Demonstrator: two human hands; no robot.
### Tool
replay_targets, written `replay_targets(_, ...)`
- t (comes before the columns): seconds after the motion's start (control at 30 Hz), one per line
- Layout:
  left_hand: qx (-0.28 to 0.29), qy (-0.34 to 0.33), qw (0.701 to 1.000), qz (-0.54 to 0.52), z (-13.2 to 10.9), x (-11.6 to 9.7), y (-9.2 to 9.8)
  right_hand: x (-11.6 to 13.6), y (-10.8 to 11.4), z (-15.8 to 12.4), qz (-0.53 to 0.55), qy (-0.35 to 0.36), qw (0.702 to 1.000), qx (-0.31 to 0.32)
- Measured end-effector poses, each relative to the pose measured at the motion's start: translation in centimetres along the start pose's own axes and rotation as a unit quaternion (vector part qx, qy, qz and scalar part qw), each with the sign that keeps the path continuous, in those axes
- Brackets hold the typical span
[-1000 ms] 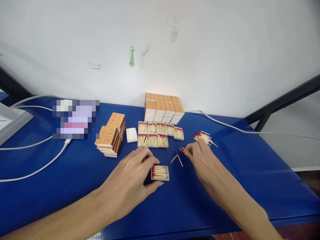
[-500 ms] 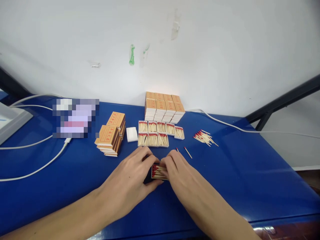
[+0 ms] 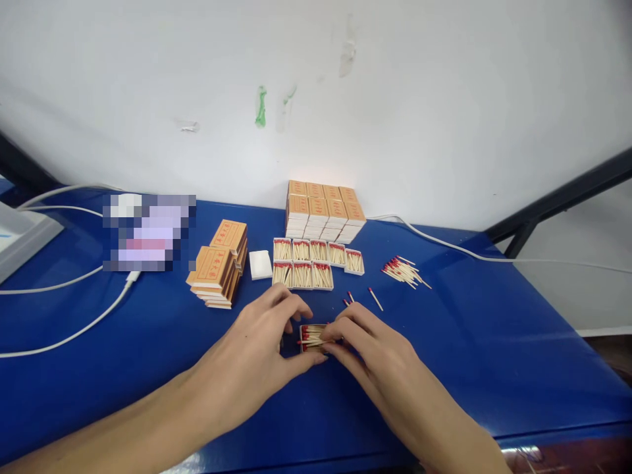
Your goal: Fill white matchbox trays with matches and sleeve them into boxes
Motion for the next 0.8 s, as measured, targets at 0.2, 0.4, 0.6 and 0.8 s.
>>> replay_targets(0.2,0.081,0.087,0.985,-0.122,1.0,0.5,0.6,-1.0,0.5,-0.6,0.101,-0.044,0.992,-0.061)
replay_targets(0.4,0.105,0.062,0.985,-0.126,0.9,0.3,0.6,-1.8,0.4,-0.9,0.148,-0.069,0.984,-0.07)
replay_targets(0.6,0.077,0.004,0.994,-0.078,0.6,-0.4,1.1,-1.7,0.5,-0.5,0.148,-0.047,0.985,-0.075)
replay_targets(0.8,0.066,-0.141,0.988,-0.011,-0.1,-1.1,0.5,-1.9,0.9,-0.8,0.144,-0.064,0.984,-0.08)
Point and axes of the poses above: each hand's wrist, its own z-axis towards the middle knuckle, its own y-axis out of the back of the hand, x = y × z, the point moved 5 cm from there along z, towards the middle knuckle, and after that the axes turned 5 degrees about y, right-handed, at the moved point
